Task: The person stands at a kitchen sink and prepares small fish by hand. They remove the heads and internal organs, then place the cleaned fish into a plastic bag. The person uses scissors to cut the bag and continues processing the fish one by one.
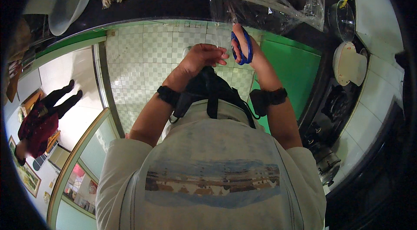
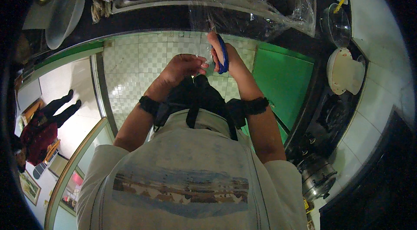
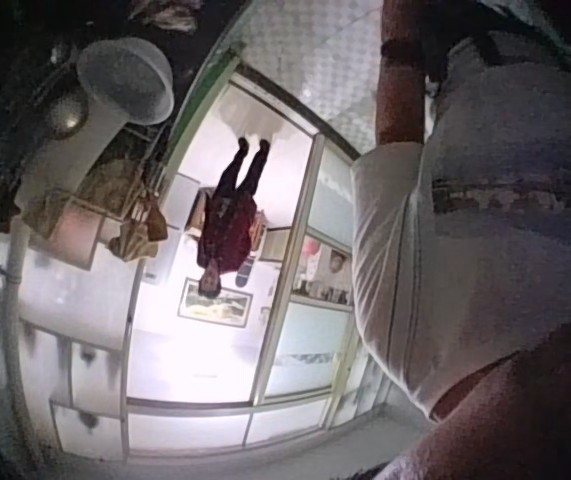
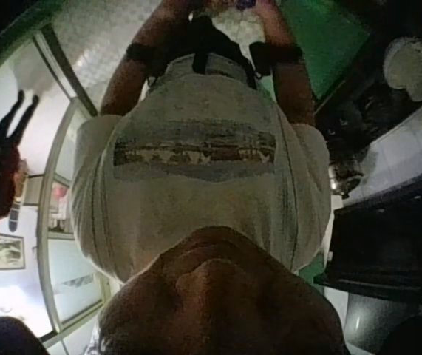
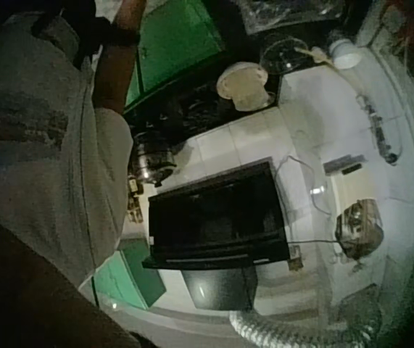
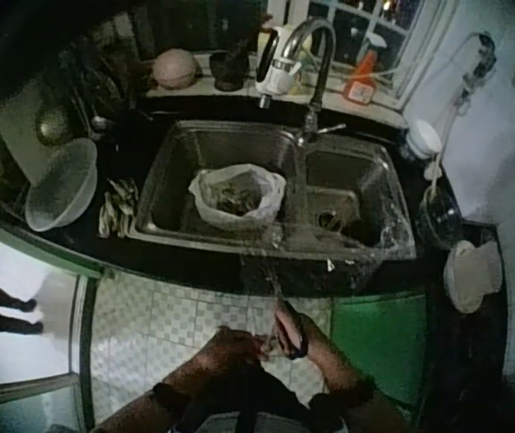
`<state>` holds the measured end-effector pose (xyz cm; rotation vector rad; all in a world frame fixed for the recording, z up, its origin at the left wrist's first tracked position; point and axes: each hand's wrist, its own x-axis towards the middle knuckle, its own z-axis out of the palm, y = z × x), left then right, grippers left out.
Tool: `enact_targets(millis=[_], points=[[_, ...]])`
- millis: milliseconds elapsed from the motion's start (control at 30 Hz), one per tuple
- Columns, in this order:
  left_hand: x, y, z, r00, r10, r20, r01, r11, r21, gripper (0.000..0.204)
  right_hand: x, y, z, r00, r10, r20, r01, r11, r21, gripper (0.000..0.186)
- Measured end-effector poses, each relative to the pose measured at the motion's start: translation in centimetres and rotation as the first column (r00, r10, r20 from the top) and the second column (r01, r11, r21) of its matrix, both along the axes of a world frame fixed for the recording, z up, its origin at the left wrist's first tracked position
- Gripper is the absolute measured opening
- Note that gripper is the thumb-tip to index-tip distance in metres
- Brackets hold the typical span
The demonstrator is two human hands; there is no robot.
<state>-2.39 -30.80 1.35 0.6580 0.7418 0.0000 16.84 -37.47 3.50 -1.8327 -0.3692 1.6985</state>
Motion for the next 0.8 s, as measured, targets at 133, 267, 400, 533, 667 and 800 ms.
enact_targets(millis=[133,267,400,533,667,800], points=[[-0.1,0.2,-0.2,1.000,-0.015,0.009,0.015,1.000,-0.018,0.032,0.0,-0.3,0.1,0.999,-0.007,-0.040,0.009,0.999,0.052,0.074],[-0.4,0.4,-0.7,0.999,-0.045,0.023,0.044,0.999,0.015,0.032,0.1,0.6,0.0,0.985,-0.084,-0.150,0.093,0.994,0.056,0.077],[-0.6,0.6,-1.0,0.998,-0.042,0.037,0.043,0.999,-0.026,0.033,0.3,2.0,0.1,0.982,-0.096,-0.164,0.109,0.991,0.072,0.079],[-0.8,0.8,-0.9,0.999,-0.031,0.043,0.033,0.998,-0.051,0.031,0.5,2.8,0.8,0.987,-0.104,-0.119,0.108,0.993,0.036,0.079],[-0.9,0.9,-0.6,0.998,-0.052,0.032,0.053,0.998,-0.038,0.031,0.9,3.8,1.4,0.997,-0.063,-0.033,0.065,0.997,0.036,0.081],[-1.0,1.1,-0.3,0.998,-0.049,0.034,0.051,0.997,-0.061,0.031,0.9,4.9,1.6,0.985,-0.113,-0.133,0.114,0.993,0.001,0.089]])
